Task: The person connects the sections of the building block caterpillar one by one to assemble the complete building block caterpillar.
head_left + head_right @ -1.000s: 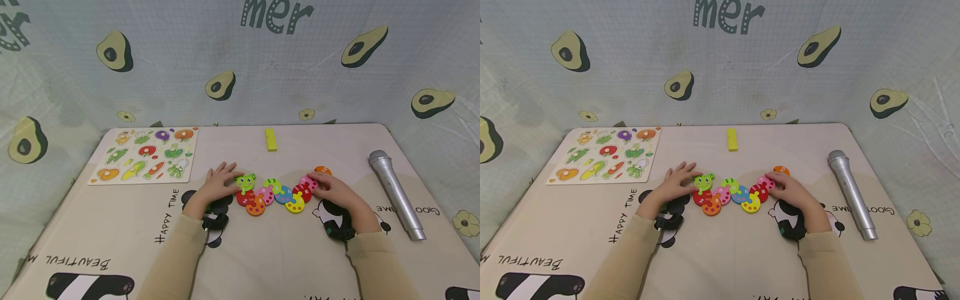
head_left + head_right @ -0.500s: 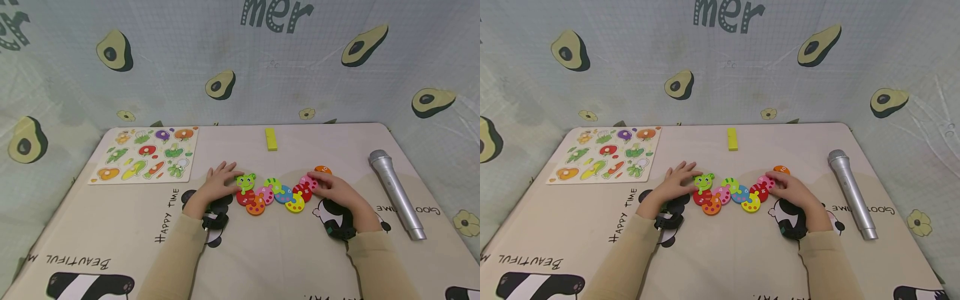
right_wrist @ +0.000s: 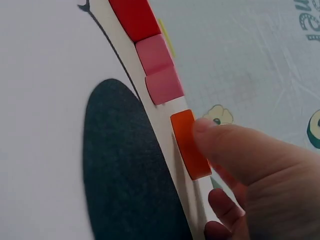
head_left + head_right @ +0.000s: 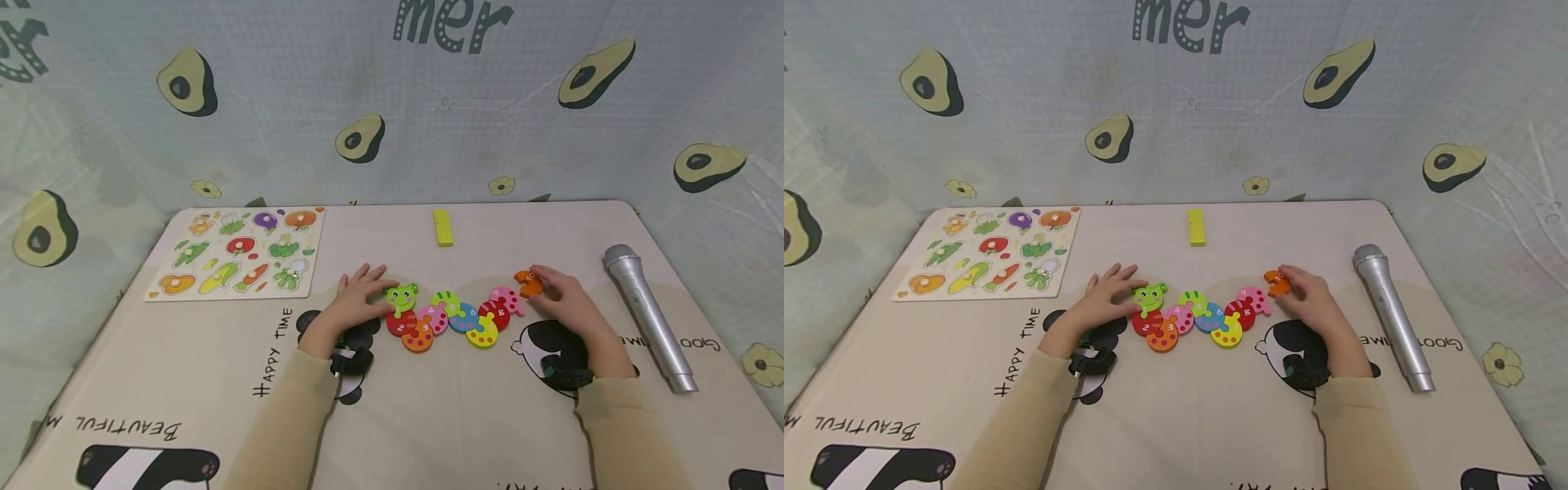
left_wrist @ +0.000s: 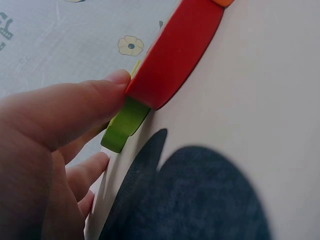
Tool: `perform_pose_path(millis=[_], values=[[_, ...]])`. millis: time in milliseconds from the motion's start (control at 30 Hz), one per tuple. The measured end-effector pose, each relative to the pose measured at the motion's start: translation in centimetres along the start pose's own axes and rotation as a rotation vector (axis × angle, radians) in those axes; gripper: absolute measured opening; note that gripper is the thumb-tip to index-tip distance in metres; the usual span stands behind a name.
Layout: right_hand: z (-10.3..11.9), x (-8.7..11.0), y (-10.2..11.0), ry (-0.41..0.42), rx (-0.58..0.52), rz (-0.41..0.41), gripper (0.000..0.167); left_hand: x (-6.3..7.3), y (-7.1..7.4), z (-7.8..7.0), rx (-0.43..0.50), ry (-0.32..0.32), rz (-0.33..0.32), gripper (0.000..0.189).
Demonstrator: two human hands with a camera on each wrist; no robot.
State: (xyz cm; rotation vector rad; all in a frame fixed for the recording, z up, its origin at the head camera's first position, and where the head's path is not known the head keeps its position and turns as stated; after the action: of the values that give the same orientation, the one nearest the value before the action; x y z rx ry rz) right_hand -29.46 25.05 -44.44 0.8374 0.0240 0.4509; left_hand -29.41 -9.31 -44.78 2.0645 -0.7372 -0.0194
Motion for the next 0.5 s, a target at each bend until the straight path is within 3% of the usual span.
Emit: perform_pose_path(millis=[500], values=[[0.07, -0.05, -0.73, -0.055, 0.044, 0.065, 0.066, -0.03, -0.01, 0.01, -0.002, -0.001, -0.009, 0.051]])
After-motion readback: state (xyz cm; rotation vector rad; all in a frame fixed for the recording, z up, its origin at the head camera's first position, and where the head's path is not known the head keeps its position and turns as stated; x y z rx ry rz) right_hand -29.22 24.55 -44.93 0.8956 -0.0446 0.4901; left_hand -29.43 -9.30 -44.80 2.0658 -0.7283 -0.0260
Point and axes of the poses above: each hand's wrist, its own x-axis away from the middle knuckle, its own y-axis out of the back of the hand, z = x × y, the point moved 7 cm from there along -x, towards the middle knuckle, and after that the axes turned 12 degrees about z, right-handed, at the moved point
